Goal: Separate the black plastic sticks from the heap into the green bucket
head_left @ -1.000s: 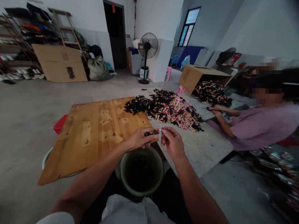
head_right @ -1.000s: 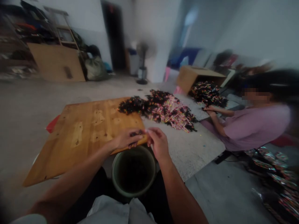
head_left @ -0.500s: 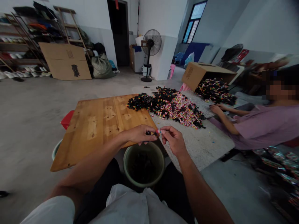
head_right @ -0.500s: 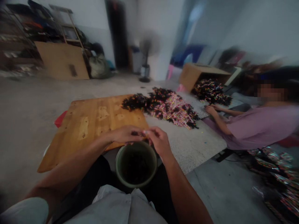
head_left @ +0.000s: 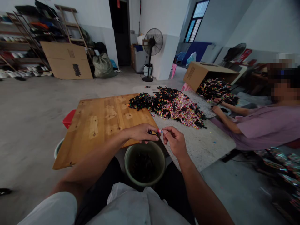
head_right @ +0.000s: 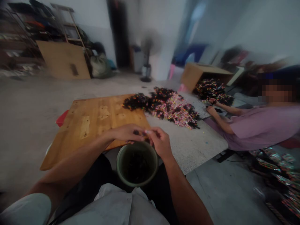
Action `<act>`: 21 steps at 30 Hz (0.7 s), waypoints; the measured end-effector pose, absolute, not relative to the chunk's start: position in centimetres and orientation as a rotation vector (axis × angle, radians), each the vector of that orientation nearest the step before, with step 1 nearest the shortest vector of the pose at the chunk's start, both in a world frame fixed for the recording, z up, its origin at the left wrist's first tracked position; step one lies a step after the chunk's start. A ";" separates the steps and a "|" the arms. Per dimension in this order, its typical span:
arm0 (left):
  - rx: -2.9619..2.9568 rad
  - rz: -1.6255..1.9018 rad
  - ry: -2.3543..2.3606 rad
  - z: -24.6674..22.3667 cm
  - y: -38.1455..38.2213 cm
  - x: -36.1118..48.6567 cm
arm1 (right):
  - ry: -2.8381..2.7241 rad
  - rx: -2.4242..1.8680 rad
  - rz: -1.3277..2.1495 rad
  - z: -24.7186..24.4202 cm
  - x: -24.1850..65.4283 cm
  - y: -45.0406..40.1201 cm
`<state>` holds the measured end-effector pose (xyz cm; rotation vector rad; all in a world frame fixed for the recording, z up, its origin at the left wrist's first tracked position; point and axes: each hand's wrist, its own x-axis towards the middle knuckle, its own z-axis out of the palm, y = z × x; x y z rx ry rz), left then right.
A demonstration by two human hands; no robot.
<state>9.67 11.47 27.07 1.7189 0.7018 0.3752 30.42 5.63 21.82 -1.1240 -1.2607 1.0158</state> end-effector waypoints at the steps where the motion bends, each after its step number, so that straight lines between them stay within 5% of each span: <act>1: 1.724 0.364 0.703 27.0 11.5 9.6 | -1.263 -1.109 1.040 21.8 30.5 5.6; 21: 1.602 0.085 0.612 23.9 13.0 9.3 | -1.379 -1.008 1.420 20.7 32.8 4.8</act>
